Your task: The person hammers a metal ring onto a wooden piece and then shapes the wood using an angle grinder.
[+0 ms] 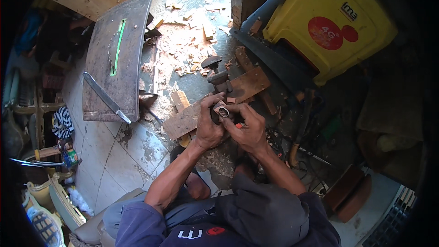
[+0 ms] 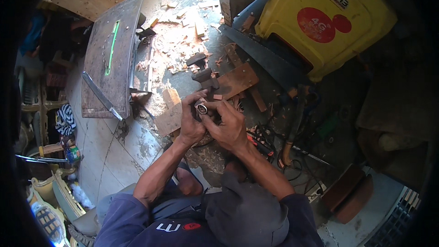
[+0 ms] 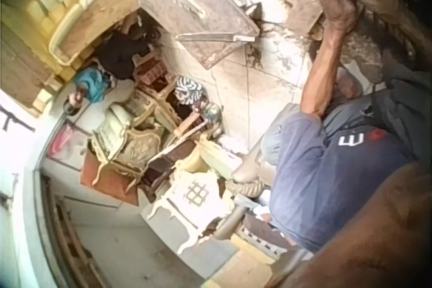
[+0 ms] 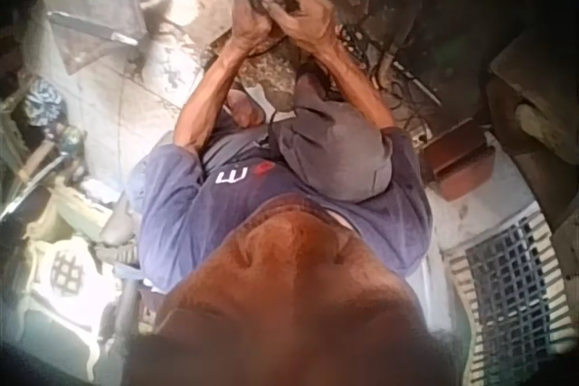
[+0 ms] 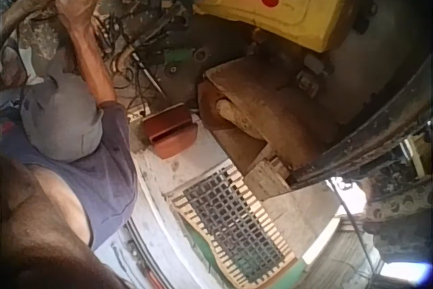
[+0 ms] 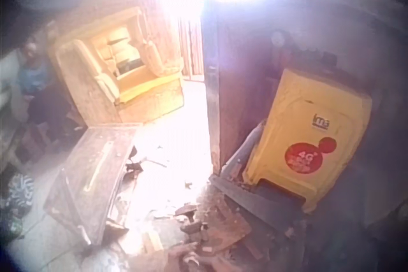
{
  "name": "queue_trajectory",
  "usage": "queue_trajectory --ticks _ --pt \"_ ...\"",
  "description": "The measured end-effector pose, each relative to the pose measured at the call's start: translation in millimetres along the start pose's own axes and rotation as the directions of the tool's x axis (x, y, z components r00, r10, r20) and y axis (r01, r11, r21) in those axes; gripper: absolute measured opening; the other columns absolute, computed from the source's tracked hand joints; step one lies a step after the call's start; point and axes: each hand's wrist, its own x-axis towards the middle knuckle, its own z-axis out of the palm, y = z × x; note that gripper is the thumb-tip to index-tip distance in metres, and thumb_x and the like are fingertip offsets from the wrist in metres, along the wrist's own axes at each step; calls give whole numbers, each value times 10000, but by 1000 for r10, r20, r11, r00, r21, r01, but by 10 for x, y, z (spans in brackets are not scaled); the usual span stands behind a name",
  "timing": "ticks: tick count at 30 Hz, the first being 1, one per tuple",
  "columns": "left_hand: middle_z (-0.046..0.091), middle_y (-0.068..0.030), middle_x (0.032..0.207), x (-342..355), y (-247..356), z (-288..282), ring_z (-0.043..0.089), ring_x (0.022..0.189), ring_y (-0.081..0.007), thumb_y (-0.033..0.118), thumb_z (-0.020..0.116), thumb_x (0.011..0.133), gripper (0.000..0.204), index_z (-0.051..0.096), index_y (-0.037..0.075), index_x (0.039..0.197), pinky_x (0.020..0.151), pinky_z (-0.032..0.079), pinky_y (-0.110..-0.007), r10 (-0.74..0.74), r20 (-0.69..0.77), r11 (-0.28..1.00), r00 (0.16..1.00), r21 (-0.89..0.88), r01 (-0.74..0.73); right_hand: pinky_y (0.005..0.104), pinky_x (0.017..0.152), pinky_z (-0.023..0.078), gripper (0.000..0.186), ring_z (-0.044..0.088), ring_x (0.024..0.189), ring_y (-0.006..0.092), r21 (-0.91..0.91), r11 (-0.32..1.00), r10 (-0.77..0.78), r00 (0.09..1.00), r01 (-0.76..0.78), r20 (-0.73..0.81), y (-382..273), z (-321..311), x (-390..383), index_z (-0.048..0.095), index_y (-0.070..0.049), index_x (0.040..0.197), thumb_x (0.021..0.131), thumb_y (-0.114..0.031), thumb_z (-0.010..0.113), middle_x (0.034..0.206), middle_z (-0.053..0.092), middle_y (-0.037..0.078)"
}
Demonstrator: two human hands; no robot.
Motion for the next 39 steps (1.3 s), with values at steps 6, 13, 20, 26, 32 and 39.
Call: queue_trajectory --ticks 6,13,20,26,32,39 --pt "508 -177 1464 97 351 -259 447 1442 -289 10 703 895 618 427 29 1448 1208 349 -435 -116 116 882 987 -445 156 329 663 568 312 707 760 195 8 1000 -11 999 11 -39 17 68 48 691 -11 1148 850 -8 782 920 688 116" --pt "596 -190 1436 48 397 -340 437 1474 -290 175 716 1005 447 572 -16 1382 1204 368 -436 -248 23 848 968 -477 229 300 668 566 381 700 778 179 163 979 116 990 -127 76 -35 234 77 645 -11 1222 856 18 746 938 668 87" --pt "645 -190 1392 108 329 -521 552 1379 -286 242 719 1006 453 615 -40 1346 1170 421 -417 -266 -4 887 964 -392 243 301 713 569 501 691 832 181 91 981 173 984 -169 -43 80 345 18 604 -12 1340 857 15 732 1180 629 125" --pt "651 -195 1389 115 297 -559 603 1311 -277 415 707 994 556 626 -22 1328 1159 426 -424 -328 -46 883 944 -371 289 333 715 578 476 692 813 212 109 991 76 996 -81 43 253 425 12 639 -17 1308 847 5 753 1231 625 150" --pt "698 -165 1318 114 214 -628 575 1360 -324 394 758 956 499 656 15 1265 1181 406 -483 -292 -46 886 955 -390 252 342 698 578 483 693 787 206 115 986 114 991 -121 68 248 488 12 645 -30 1302 836 -1 767 1170 623 140" --pt "713 -152 1295 203 164 -771 571 1368 -341 324 822 895 458 684 28 1216 1188 404 -512 -281 73 867 957 -408 286 342 678 570 501 676 759 192 152 981 112 991 -122 70 309 463 63 661 -56 1311 824 -13 771 1116 630 127"
